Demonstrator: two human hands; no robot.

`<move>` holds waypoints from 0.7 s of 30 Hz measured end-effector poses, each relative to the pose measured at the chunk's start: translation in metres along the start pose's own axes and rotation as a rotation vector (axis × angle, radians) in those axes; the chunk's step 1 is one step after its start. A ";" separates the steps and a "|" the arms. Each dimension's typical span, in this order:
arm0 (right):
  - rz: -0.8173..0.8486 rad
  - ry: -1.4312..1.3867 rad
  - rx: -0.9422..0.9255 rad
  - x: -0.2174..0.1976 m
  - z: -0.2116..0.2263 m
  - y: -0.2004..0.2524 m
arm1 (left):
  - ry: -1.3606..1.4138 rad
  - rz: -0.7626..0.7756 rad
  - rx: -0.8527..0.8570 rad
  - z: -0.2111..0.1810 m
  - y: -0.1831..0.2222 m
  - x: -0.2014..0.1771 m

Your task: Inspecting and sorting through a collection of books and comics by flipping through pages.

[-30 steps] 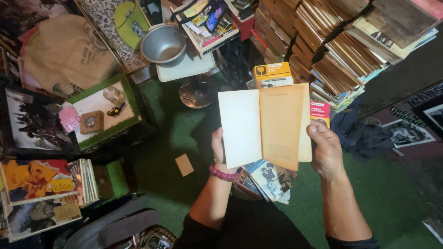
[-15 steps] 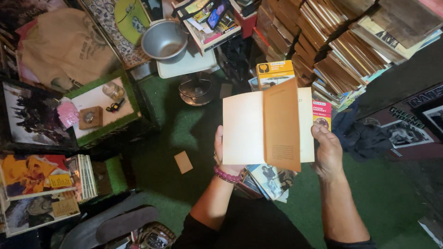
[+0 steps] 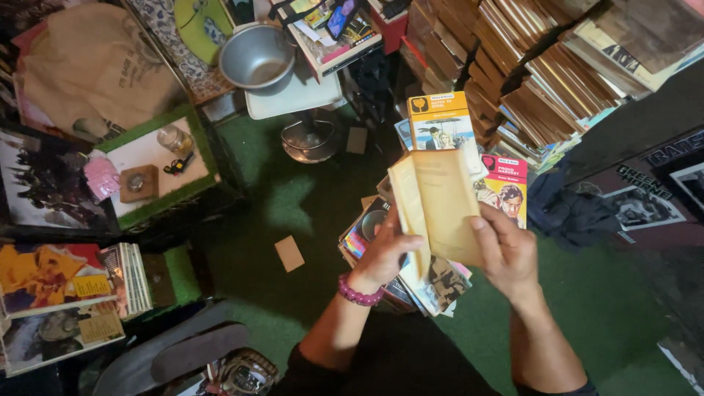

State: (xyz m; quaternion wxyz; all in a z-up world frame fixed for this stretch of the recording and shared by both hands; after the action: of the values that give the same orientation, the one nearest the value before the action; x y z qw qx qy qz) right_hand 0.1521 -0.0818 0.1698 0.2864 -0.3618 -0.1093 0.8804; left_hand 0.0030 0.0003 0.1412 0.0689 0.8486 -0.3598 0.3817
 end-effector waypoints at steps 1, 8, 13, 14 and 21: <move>0.004 0.000 0.000 -0.003 -0.001 0.001 | 0.001 -0.003 0.001 0.005 0.005 -0.011; -0.100 -0.133 0.140 -0.037 -0.039 0.006 | 0.154 -0.225 -0.008 0.010 0.008 -0.079; -0.121 -0.418 0.367 -0.035 -0.060 0.008 | 0.021 -0.408 0.044 0.001 0.013 -0.102; -0.138 -0.556 0.441 -0.033 -0.068 0.009 | 0.090 -0.350 0.057 -0.002 0.009 -0.095; -0.147 -0.782 0.512 -0.019 -0.072 0.008 | 0.084 -0.333 0.000 0.001 0.003 -0.101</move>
State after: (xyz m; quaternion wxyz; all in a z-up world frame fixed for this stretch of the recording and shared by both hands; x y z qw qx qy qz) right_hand 0.2100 -0.1004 0.1259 0.3652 0.0877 -0.0135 0.9267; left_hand -0.0438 0.0547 0.0693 0.1464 0.8796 -0.2112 0.4003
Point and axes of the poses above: each hand's wrist, its own y-axis away from the middle knuckle, its own x-axis out of the palm, z = x × y, the point moved 10 cm from there along -y, towards the middle knuckle, and after that the axes turned 10 degrees about y, right-handed, at the moved point
